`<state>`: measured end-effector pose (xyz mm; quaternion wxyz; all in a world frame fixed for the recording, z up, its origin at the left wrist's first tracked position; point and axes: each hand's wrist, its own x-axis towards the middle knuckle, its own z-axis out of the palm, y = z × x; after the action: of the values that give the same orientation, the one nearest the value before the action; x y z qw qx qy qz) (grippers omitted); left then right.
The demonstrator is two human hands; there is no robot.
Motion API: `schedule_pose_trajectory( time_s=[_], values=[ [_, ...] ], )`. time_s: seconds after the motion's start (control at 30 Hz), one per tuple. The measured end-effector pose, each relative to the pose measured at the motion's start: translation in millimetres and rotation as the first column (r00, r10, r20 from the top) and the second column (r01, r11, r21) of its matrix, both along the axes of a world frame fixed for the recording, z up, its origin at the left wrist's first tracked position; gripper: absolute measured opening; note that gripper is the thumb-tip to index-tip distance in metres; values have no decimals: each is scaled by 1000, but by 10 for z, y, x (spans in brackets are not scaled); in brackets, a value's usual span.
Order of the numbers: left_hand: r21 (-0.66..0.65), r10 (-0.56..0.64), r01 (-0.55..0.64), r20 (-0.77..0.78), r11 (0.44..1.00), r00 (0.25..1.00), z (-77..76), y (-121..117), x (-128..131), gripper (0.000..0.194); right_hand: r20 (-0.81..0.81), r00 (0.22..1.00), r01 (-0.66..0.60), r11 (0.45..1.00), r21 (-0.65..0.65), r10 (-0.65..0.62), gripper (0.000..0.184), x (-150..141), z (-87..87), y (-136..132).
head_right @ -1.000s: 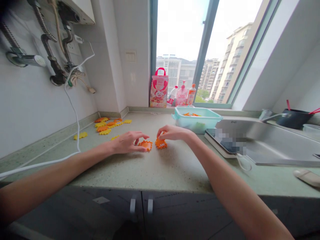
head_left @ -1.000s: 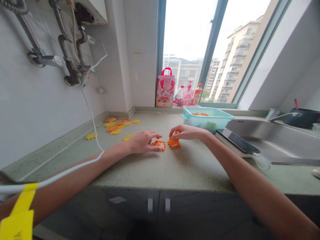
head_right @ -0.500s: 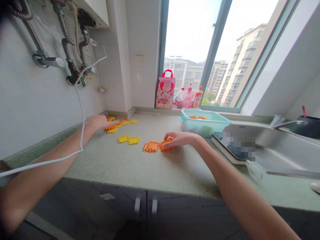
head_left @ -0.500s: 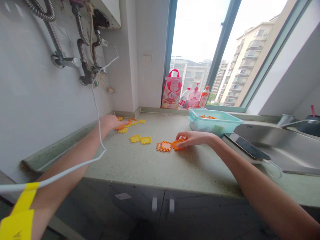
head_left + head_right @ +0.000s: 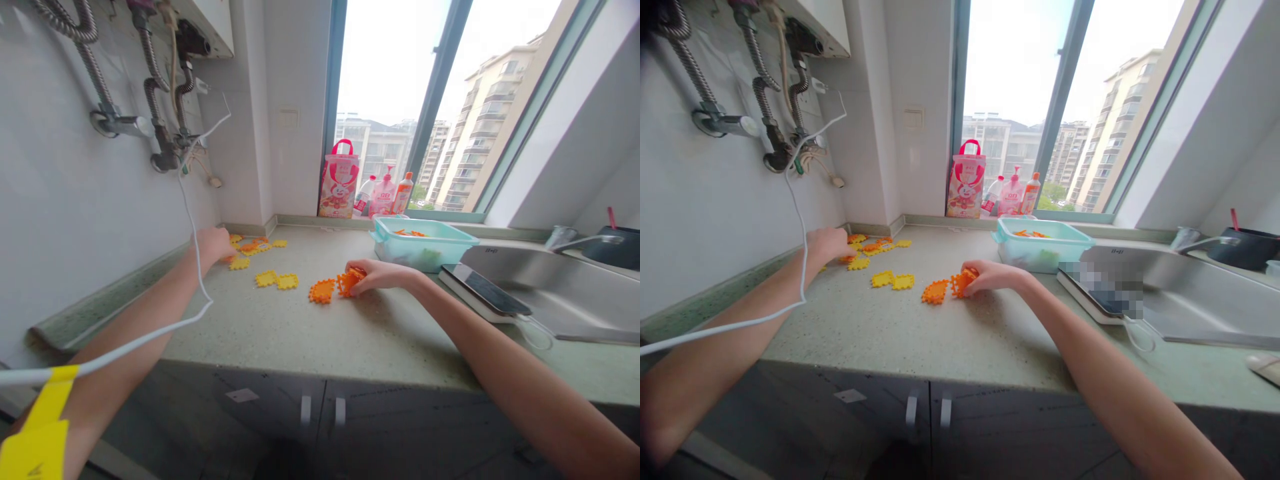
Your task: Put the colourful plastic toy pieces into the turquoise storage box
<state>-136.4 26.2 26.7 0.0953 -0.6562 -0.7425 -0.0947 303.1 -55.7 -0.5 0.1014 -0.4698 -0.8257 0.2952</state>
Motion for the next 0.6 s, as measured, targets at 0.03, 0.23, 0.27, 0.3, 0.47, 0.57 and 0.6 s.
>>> schedule_pose_trajectory(
  time_s=[0.03,0.23,0.27,0.3,0.47,0.57,0.6],
  values=[
    [-9,40,-41,-57,999,998,11,8,11,48,-36,999,-7,1000,1,7,40,-7,-16,10],
    [186,-399,370,150,910,905,-31,11,354,35,-194,980,27,998,-50,-36,23,-12,-53,37],
    [220,-528,482,275,848,803,-66,-25,484,39,-221,974,39,997,-70,-54,24,-9,-56,42],
    [228,-611,572,411,788,677,-110,-74,628,45,-250,966,47,995,-91,-69,24,-8,-61,48],
    [156,-617,839,748,521,244,-387,-376,1319,60,-430,897,20,981,-193,-103,26,-49,-107,85],
    [107,-655,888,716,447,243,-520,-470,1524,59,-491,864,-24,967,-253,-108,29,-116,-135,81],
    [100,-695,893,667,440,268,-549,-484,1556,55,-489,866,-34,965,-259,-101,30,-143,-141,76]
  ],
)
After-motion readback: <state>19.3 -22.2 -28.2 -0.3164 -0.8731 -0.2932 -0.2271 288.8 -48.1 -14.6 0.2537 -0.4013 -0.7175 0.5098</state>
